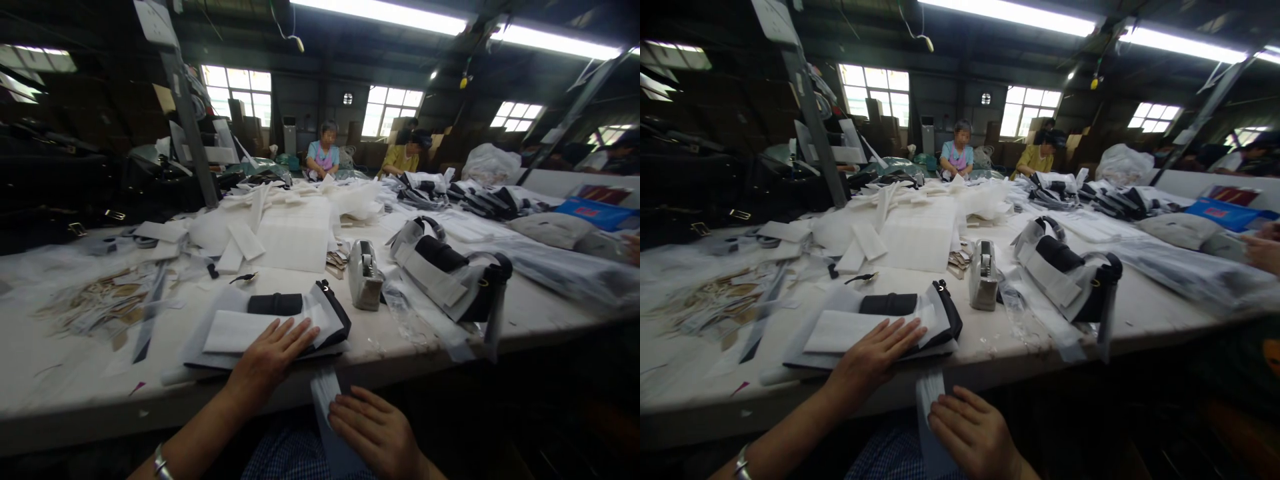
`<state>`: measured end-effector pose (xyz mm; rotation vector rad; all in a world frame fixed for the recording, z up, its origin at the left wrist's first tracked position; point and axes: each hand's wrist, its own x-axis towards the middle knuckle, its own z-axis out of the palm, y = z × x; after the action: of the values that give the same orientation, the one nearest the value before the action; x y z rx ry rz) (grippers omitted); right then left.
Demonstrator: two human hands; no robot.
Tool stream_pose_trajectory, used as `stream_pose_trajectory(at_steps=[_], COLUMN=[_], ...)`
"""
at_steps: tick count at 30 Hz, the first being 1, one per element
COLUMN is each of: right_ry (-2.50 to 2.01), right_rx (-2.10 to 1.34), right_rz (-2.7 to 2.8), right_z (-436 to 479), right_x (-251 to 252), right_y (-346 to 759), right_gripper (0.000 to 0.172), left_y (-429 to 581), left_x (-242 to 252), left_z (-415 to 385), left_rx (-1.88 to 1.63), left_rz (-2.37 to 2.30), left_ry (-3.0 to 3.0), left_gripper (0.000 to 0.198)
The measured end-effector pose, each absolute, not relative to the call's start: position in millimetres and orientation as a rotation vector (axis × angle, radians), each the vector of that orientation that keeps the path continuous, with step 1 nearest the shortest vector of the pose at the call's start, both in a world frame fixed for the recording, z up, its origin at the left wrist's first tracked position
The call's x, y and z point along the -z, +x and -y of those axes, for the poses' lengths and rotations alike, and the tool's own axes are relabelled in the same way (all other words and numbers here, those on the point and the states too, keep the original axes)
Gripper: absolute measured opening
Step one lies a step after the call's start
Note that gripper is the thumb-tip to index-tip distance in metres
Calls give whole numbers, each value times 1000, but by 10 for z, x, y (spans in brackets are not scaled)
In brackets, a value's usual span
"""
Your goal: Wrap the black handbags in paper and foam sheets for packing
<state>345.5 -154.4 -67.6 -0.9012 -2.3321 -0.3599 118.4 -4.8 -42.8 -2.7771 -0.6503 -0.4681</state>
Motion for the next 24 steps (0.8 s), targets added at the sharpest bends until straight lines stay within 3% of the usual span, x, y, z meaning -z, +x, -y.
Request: stream_pose_trajectory(at_steps=[14,24], right_ry=[-919,-957], right_rx=[433,341], right_rz=[2198,2286], right_z=[1030,670], right_x=[161,167], right_y=[3551,3571], right_gripper=[23,20], left_y=[1202,1202], left_x=[551,551], left_z=[87,54], left_rx=[483,610], left_rz=[618,580], left_ry=[-2687,-2656], left_gripper=[59,49])
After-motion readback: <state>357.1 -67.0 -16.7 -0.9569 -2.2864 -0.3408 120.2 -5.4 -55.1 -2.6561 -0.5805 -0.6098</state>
